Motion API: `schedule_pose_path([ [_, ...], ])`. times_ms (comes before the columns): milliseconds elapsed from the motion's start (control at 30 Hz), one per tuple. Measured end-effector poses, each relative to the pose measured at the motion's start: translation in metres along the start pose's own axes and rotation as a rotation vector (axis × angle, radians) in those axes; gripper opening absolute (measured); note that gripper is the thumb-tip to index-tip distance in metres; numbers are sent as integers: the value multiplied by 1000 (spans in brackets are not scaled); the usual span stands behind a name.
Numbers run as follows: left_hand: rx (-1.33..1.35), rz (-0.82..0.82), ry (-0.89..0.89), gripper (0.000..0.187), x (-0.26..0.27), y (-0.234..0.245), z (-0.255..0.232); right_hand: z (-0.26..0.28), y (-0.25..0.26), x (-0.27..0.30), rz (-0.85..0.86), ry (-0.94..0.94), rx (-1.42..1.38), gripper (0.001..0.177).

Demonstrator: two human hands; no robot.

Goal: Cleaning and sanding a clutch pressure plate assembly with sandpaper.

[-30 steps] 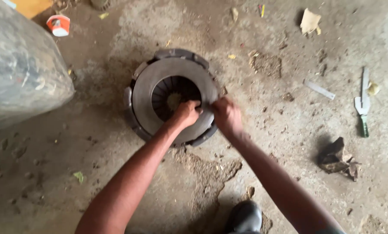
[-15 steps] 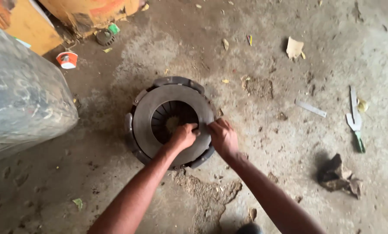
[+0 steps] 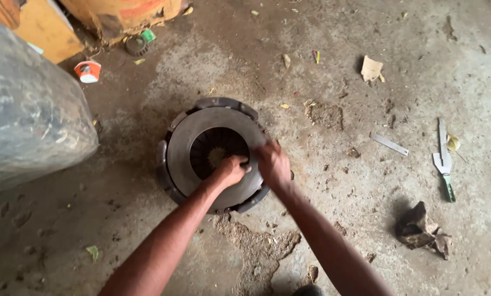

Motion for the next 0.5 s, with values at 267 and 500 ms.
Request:
schedule_pose_path([
  [267, 528, 26, 404, 29, 13, 90, -41, 3, -2, 1, 271, -386, -129, 16],
  [500, 509, -199, 190, 30, 8, 40, -18, 11, 11, -30, 11, -56, -149, 11],
])
Point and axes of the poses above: each hand's wrist, its own x-axis away from the middle knuckle, its own y-axis out of the back of the hand, z = x × y, the point moved 1 cm from there along -x, towards the middle knuckle, and after that the axes turned 4 degrees about x, right-handed, at the moved point
